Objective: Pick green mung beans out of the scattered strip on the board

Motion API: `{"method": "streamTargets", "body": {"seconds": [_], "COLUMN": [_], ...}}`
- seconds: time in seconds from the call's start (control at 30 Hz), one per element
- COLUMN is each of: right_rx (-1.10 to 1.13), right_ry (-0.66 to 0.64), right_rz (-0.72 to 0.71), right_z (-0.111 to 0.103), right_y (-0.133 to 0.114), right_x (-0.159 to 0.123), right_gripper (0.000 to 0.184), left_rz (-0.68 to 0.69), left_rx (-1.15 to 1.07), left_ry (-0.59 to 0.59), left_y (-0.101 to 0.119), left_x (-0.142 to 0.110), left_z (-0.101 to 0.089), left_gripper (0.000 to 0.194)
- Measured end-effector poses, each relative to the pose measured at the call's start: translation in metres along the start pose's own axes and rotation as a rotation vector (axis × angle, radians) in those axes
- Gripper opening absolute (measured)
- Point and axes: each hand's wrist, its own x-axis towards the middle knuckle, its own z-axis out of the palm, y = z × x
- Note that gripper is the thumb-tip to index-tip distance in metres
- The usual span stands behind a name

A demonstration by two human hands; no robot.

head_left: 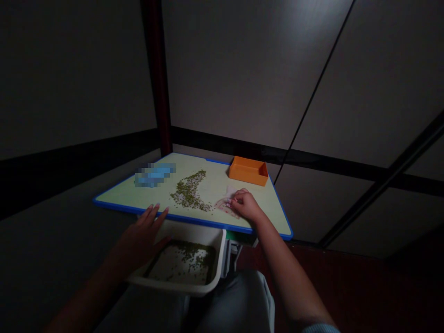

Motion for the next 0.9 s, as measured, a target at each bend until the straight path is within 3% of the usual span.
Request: {"method": "streamTargets", "body": {"seconds": [0.33,0.57,0.9], "right_rx": [-0.091,-0.095,-0.128], "right_ry": [0.120,0.066,0.200], "right_rz": [0.111,0.064,0.153], "right_z": [-0.0045,-0.0010,-0.0029], "right_y": [0.0068,0.0025,0.0076], "right_x": [-0.0013,-0.0008,-0.0006], "right_gripper": [0.031,0.036,0.030], "left_rz": [0.002,-0.001,-0.001], "left_rx": [0.012,0.009,0.013], "left_ry": [0.002,0.008,0.003], "left_y": [0.0019,0.0017,0.0013], "left_x": [0.0001,-0.0004,-0.0009], "left_z": [-0.0022,0.0021,0.0009], "left_gripper": [0.074,0.077,0.076]}}
